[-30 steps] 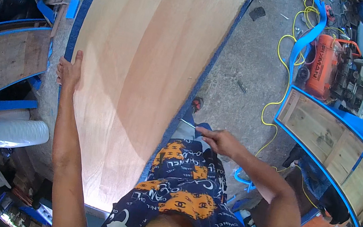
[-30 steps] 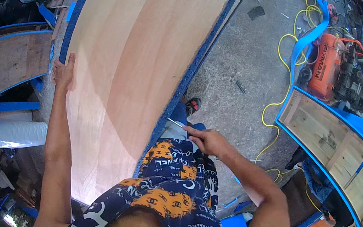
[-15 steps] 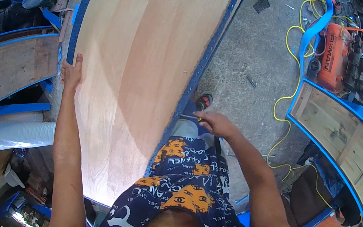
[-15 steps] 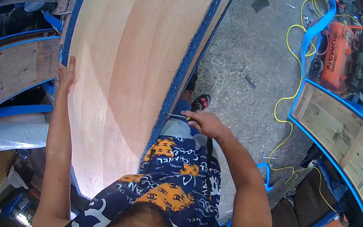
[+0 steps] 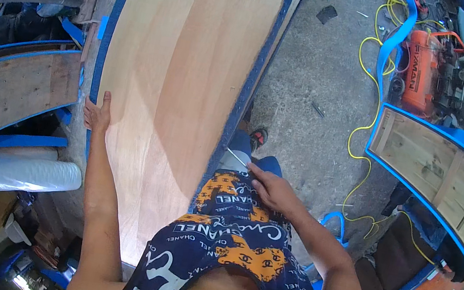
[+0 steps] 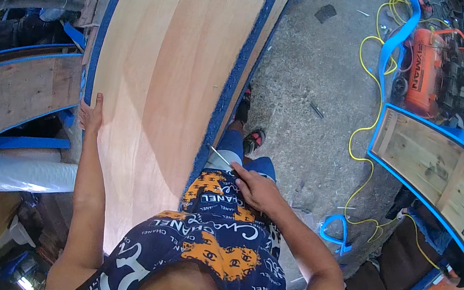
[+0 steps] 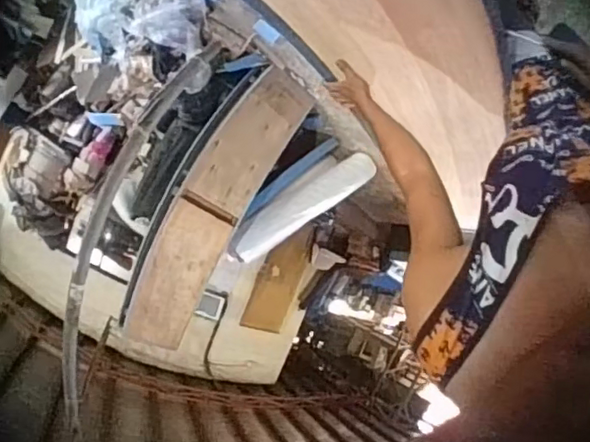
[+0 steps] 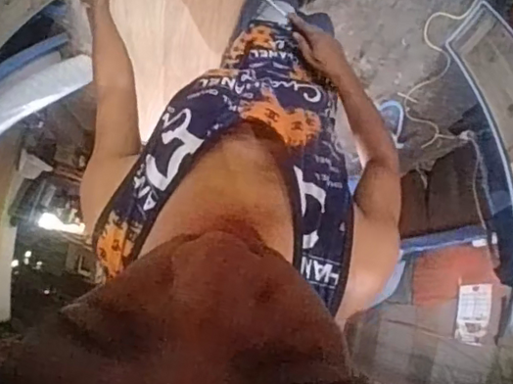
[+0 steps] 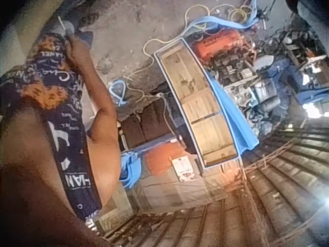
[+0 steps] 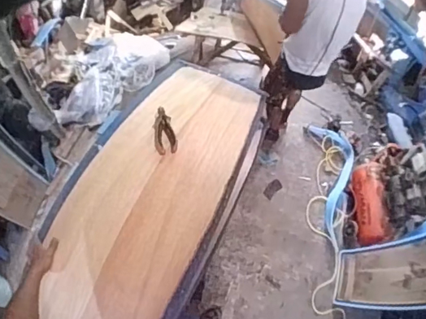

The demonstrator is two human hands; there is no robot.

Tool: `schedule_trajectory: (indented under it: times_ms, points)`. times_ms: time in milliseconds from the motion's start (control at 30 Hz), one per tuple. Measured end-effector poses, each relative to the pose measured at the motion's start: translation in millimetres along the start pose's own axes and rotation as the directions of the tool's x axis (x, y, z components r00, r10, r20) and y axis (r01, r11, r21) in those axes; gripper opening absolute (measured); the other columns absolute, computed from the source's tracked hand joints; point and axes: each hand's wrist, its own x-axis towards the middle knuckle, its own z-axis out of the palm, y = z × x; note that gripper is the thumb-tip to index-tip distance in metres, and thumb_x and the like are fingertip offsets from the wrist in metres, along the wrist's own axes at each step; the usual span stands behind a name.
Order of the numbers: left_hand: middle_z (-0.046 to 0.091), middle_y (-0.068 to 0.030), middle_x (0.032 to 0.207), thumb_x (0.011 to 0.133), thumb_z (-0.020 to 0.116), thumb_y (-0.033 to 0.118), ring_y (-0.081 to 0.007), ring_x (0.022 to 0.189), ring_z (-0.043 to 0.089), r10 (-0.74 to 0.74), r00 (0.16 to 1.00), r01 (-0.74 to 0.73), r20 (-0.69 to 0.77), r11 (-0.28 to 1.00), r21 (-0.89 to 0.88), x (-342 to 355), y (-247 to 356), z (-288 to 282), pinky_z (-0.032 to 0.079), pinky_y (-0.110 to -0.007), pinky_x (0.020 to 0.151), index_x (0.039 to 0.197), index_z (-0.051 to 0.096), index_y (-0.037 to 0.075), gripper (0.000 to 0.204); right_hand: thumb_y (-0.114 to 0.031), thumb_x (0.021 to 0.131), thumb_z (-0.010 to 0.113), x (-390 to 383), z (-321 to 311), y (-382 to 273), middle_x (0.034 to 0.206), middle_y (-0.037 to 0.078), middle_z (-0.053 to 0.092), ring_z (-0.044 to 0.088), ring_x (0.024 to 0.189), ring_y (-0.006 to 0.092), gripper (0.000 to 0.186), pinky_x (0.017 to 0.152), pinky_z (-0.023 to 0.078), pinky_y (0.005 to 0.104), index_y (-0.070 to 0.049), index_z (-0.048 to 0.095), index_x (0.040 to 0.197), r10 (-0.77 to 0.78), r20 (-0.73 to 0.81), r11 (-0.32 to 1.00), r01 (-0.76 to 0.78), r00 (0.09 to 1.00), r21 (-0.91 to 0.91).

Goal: The recorder uses a tool to remove staples or trim fabric along the edge of a large wooden furniture panel.

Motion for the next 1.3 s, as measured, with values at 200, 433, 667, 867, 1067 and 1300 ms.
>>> schedule_trajectory:
  times_ms: [200, 433, 667, 867, 1067, 1300]
  points:
    - [0.023, -0.024, 0.153, 0.067, 0.043, 0.092, -0.0423, 0.141, 0.02, -0.05, 0.99, 0.048, 0.133, 0.999, 0.014, 10.6, -0.4, -0.5, 0.013, -0.06, 0.111, 0.151, 0.02, 0.01, 0.12, -0.026, 0.098, 0.045, 4.6, 5.4, -16.3, 0.095, 0.019, 0.063, 0.063, 0.089, 0.0384, 0.046, 0.081, 0.05, 0.0461, -0.023, 0.041, 0.144, 0.029, -0.048, 0.997, -0.032, 0.998, -0.065]
    - [0.024, -0.0251, 0.152, 0.067, 0.042, 0.093, -0.0435, 0.14, 0.021, -0.083, 0.986, 0.075, 0.148, 0.996, 0.055, 8.2, 2.1, -1.4, 0.014, -0.061, 0.11, 0.152, 0.019, 0.01, 0.121, -0.025, 0.097, 0.046, 0.1, -2.8, -36.5, 0.088, 0.022, 0.064, 0.065, 0.077, 0.0382, 0.044, 0.069, 0.053, 0.0475, -0.023, 0.045, 0.14, 0.025, -0.048, 0.959, -0.037, 0.999, -0.28]
    - [0.022, -0.0273, 0.152, 0.065, 0.043, 0.094, -0.0437, 0.141, 0.021, -0.095, 0.983, 0.084, 0.16, 0.994, 0.074, 13.8, -0.5, 0.9, 0.013, -0.063, 0.11, 0.152, 0.018, 0.011, 0.123, -0.024, 0.096, 0.045, 10.4, -15.3, -34.3, 0.084, 0.02, 0.065, 0.065, 0.074, 0.0381, 0.041, 0.07, 0.052, 0.0504, -0.021, 0.049, 0.137, -0.018, -0.029, 0.962, 0.01, 0.999, -0.273]
    - [0.029, -0.0271, 0.148, 0.067, 0.041, 0.093, -0.0451, 0.137, 0.025, -0.072, 0.988, 0.063, 0.138, 0.996, 0.066, 10.3, -1.2, 3.7, 0.016, -0.061, 0.108, 0.15, 0.021, 0.009, 0.119, -0.023, 0.095, 0.044, 16.0, -19.0, -48.5, 0.082, 0.02, 0.066, 0.066, 0.075, 0.0375, 0.042, 0.069, 0.051, 0.0499, -0.019, 0.05, 0.137, 0.07, 0.019, 0.952, -0.061, 0.997, -0.299]
    - [0.026, -0.0264, 0.15, 0.067, 0.042, 0.093, -0.045, 0.139, 0.023, -0.07, 0.989, 0.06, 0.132, 0.995, 0.076, 10.6, -2.1, 6.2, 0.015, -0.063, 0.109, 0.151, 0.021, 0.01, 0.12, -0.021, 0.095, 0.045, 23.5, -29.5, -52.1, 0.076, 0.021, 0.065, 0.065, 0.071, 0.0385, 0.04, 0.065, 0.051, 0.0504, -0.015, 0.052, 0.134, 0.022, 0.058, 0.906, 0.005, 0.998, -0.424]
    - [0.027, -0.0254, 0.15, 0.068, 0.042, 0.092, -0.0449, 0.139, 0.023, -0.063, 0.988, 0.056, 0.144, 0.997, 0.054, 16.4, -7.1, 11.3, 0.015, -0.064, 0.108, 0.151, 0.022, 0.009, 0.119, -0.021, 0.094, 0.049, 16.1, -22.8, -49.7, 0.079, 0.023, 0.066, 0.065, 0.07, 0.0403, 0.041, 0.066, 0.051, 0.0498, -0.013, 0.051, 0.135, -0.001, 0.038, 0.976, 0.01, 0.999, -0.217]
